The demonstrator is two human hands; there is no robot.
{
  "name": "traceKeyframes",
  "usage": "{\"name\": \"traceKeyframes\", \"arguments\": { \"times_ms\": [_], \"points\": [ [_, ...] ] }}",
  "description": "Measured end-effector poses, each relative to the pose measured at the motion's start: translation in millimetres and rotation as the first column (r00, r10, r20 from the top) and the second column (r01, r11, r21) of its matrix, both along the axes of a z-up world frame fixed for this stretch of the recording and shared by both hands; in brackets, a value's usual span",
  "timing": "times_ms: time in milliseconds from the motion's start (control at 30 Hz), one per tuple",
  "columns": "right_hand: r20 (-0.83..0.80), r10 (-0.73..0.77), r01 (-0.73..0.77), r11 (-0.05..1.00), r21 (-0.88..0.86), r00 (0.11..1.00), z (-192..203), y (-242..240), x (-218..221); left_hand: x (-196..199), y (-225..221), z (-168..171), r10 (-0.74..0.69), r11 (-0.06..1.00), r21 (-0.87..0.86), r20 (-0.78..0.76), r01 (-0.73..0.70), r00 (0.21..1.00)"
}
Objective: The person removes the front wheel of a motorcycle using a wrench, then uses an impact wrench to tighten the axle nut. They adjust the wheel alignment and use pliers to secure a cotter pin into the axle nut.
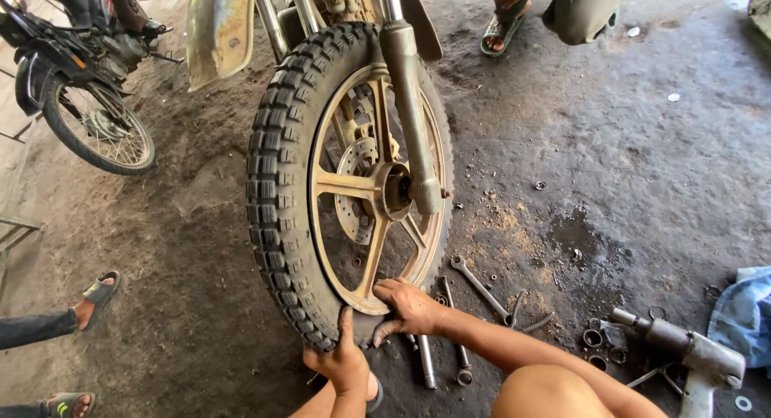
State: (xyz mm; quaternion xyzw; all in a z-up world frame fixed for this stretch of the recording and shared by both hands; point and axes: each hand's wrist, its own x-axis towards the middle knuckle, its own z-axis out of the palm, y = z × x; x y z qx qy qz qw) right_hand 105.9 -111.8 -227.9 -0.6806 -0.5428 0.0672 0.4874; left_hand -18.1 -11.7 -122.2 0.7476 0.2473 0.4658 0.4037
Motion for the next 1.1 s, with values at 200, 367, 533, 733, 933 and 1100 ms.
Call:
{"name": "traceKeyframes", "arguments": {
  "times_ms": [200,367,533,733,933,1100],
  "points": [
    [-0.271,-0.135,0.114,0.989,-0.092,0.953,54.3,-2.5,-35.3,12.8,1.9,87.9,-0.152,0.979,-0.155,-0.120,0.132,0.981],
    [-0.037,-0.121,0.126,0.932,0.340,0.992,56.7,-34.7,-32.2,-35.9,23.2,40.8,-0.186,0.980,0.055,-0.100,0.192,0.977],
    [0.052,-0.268,0.255,0.950,0.183,0.962,5.3,-54.4,-11.4,-26.5,21.0,-84.6,-0.149,0.989,-0.006,0.026,0.149,0.989],
    [0.035,-0.158,0.152,0.978,0.143,0.987,-2.5,-41.2,-10.7,-20.7,10.4,-49.5,-0.103,0.993,-0.060,0.044,0.105,0.994],
    [-0.193,-0.172,0.181,0.983,0.029,0.966,14.4,-24.5,-22.0,-5.0,16.1,-4.5,-0.057,0.991,-0.120,0.064,0.065,0.996],
    [-0.503,-0.131,0.198,0.977,0.081,0.854,42.3,-15.9,-40.4,-3.9,21.6,58.2,-0.047,0.997,0.050,-0.169,0.056,0.985]
  ]
}}
